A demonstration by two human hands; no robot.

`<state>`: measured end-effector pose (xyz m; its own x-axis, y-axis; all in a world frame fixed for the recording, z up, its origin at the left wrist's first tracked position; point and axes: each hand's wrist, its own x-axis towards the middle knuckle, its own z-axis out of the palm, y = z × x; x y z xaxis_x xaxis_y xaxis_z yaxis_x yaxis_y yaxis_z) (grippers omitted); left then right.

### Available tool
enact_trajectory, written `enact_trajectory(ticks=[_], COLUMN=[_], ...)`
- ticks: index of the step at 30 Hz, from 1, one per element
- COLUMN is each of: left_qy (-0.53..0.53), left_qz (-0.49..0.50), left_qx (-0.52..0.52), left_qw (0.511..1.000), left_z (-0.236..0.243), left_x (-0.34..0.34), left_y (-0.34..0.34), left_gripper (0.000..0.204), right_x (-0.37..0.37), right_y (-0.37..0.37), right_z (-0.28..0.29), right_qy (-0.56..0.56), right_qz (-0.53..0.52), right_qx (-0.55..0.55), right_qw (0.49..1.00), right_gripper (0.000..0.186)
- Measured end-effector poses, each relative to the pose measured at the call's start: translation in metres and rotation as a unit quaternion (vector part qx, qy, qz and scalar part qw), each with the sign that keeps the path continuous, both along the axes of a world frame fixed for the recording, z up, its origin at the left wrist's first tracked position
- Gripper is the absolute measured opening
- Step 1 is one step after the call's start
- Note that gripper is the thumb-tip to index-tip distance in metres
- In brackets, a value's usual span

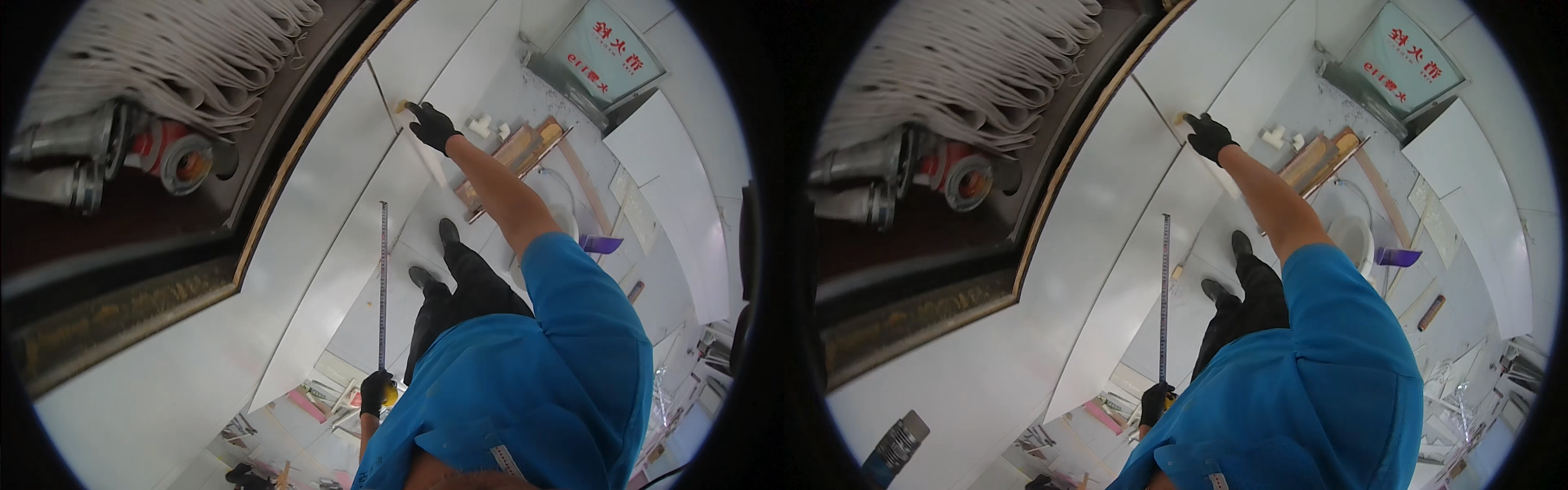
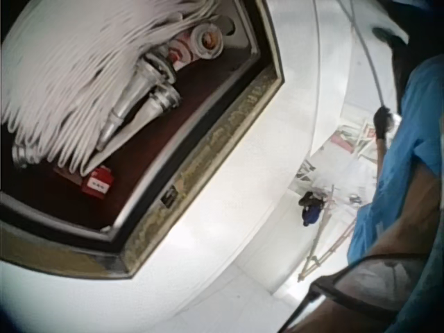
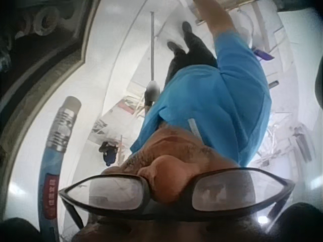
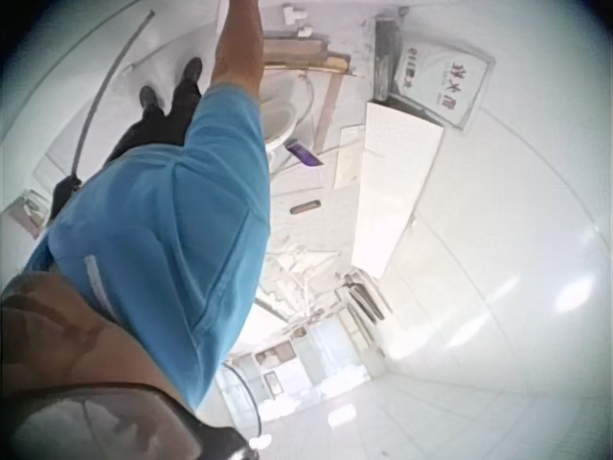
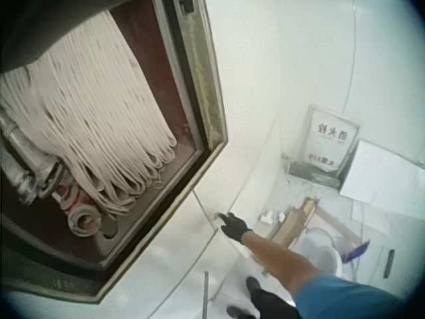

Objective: The person measures and cuts white wall panels using a utility knife and tape measure, then fits the cut pieces into wall openings. The person also removes pink protective film from installed panels and handles scrap pieces on the floor.

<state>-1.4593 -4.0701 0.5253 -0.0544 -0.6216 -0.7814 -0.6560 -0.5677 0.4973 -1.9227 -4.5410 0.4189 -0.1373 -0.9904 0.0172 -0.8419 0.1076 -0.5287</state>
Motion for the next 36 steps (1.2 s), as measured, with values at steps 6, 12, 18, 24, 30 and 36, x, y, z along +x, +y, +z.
enact_trajectory(ticks=[6,12,18,24,30,36], left_qy=[0.061,0.078,0.106,0.123,0.13,0.122], left_qz=[0.102,0.033,0.112,0.093,0.095,0.021], left_qx=[0.061,0.057,0.136,0.148,0.178,0.131], left_qw=[0.991,0.995,0.979,0.977,0.971,0.984], left_z=[0.048,0.034,0.01,-0.001,-0.013,-0.031], left_x=[-0.052,-0.075,-0.074,-0.08,-0.089,-0.121], left_y=[-0.055,-0.11,-0.136,-0.162,-0.182,-0.22], left_gripper=[0.035,0.037,0.035,0.034,0.029,0.027], right_x=[0.002,-0.059,-0.198,-0.318,-0.368,-0.282], right_y=[-0.014,0.015,0.098,0.222,0.368,0.429], right_z=[0.009,0.019,0.007,0.032,0.045,-0.045], right_qy=[0.029,0.019,0.021,-0.217,-0.288,0.297], right_qz=[0.065,0.045,-0.116,-0.422,-0.591,-0.303], right_qx=[-0.049,-0.039,0.004,0.057,-0.107,0.383], right_qw=[0.996,0.998,0.993,0.878,0.746,0.82], right_gripper=[0.051,0.053,0.04,0.015,0.008,0.028])
